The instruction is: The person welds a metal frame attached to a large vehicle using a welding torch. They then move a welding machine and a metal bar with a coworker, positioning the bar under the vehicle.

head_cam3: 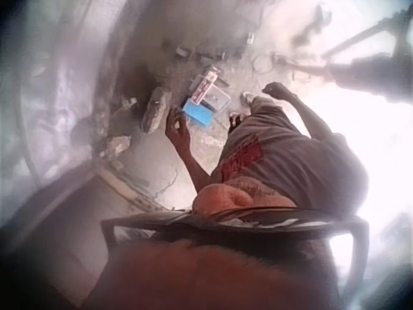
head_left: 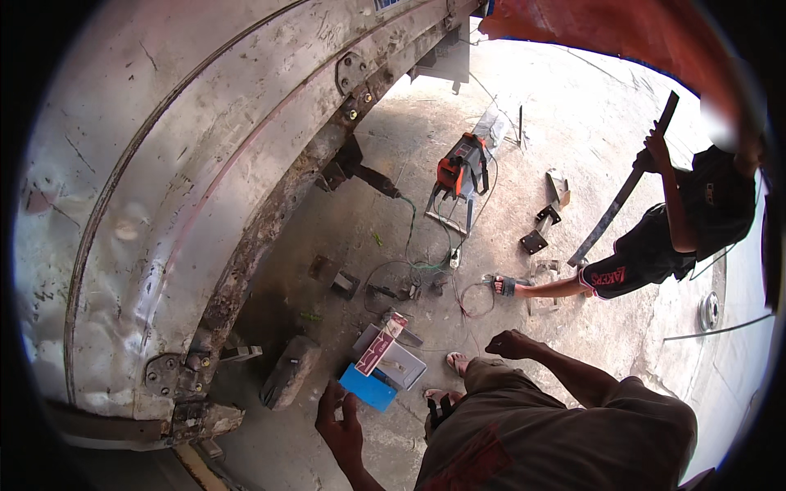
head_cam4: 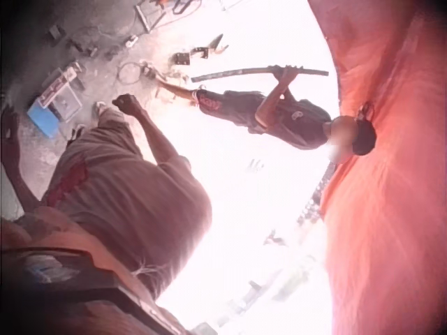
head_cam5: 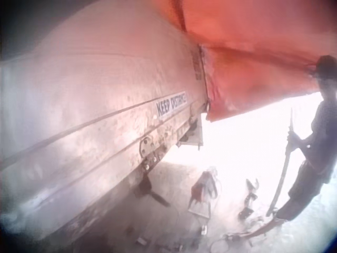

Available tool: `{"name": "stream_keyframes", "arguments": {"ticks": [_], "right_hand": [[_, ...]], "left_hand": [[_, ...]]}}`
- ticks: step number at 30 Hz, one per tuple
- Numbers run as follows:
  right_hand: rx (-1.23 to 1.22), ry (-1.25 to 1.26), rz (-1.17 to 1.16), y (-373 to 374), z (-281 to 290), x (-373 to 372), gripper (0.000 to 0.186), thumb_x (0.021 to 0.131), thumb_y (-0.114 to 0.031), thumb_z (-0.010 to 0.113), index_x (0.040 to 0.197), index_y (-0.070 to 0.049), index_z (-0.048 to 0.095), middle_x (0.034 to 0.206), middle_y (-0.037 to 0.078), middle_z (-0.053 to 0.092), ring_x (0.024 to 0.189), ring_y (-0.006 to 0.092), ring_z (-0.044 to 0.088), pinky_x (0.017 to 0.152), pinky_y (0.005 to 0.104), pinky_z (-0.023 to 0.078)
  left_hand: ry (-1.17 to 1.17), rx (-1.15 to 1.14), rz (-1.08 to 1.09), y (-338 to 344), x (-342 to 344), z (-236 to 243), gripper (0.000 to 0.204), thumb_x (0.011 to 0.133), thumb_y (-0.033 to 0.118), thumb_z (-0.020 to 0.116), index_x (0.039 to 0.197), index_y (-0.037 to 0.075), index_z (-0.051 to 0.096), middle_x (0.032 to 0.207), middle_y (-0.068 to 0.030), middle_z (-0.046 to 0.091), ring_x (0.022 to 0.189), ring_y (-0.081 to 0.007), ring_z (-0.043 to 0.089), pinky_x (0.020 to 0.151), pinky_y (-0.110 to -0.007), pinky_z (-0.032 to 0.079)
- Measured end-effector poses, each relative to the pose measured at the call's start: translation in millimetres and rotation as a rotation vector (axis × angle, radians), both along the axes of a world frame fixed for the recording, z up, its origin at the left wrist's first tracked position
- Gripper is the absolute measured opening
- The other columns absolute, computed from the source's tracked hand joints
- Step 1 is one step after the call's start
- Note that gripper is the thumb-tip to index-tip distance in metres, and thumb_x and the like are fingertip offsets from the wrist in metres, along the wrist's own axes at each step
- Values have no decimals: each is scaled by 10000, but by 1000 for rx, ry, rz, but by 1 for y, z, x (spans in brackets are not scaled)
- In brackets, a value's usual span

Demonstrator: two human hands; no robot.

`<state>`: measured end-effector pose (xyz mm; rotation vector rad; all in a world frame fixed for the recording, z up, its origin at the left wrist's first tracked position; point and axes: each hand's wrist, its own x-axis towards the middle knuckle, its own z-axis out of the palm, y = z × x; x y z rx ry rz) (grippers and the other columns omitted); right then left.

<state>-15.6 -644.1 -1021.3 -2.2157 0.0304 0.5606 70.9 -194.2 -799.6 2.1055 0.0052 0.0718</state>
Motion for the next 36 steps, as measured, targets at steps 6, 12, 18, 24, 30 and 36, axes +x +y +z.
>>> {"name": "stream_keyframes", "arguments": {"ticks": [6,12,18,24,30,36], "right_hand": [[173,-556,-200,25,274,50,347,996,-289,743,1251,-54,748,1065,127,786,954,254,761,834,406,587],[440,-1271,-119,44,433,-12,330,973,-360,749,1153,-84,758,1004,120,774,797,212,718,709,351,534],[411,-1647,-118,54,472,-67,215,1002,-337,713,1141,-183,767,851,3,721,640,91,656,638,269,457],[437,-1839,-146,63,461,-84,152,961,-215,747,1104,-171,778,825,-42,729,610,56,658,588,212,473],[371,-1729,-10,46,464,-102,114,880,-44,782,958,-128,784,730,-38,727,600,55,651,590,210,485],[314,-1655,-159,35,466,-126,91,886,-37,770,948,-105,771,727,-11,724,591,70,641,580,216,486]], "left_hand": [[-932,-76,-398,-42,39,187,519,1047,291,640,1360,-120,585,1244,-226,690,1057,-298,704,957,-396,573],[-1557,-275,-352,-73,17,246,478,972,395,656,1338,97,580,971,-115,654,830,-254,646,711,-448,563],[-1477,-319,-504,-91,-5,261,420,1003,341,646,1319,83,543,970,-97,630,825,-223,630,704,-390,554],[-1501,-354,-513,-113,-6,265,367,1033,286,636,1299,70,507,969,-79,606,820,-193,615,698,-333,544],[-918,-625,-881,-100,-20,278,248,985,174,705,1127,100,515,917,-63,582,780,-195,606,666,-342,536],[-625,-321,-811,-111,-18,309,168,940,62,690,972,105,531,888,-50,586,728,-178,598,603,-349,526]]}}
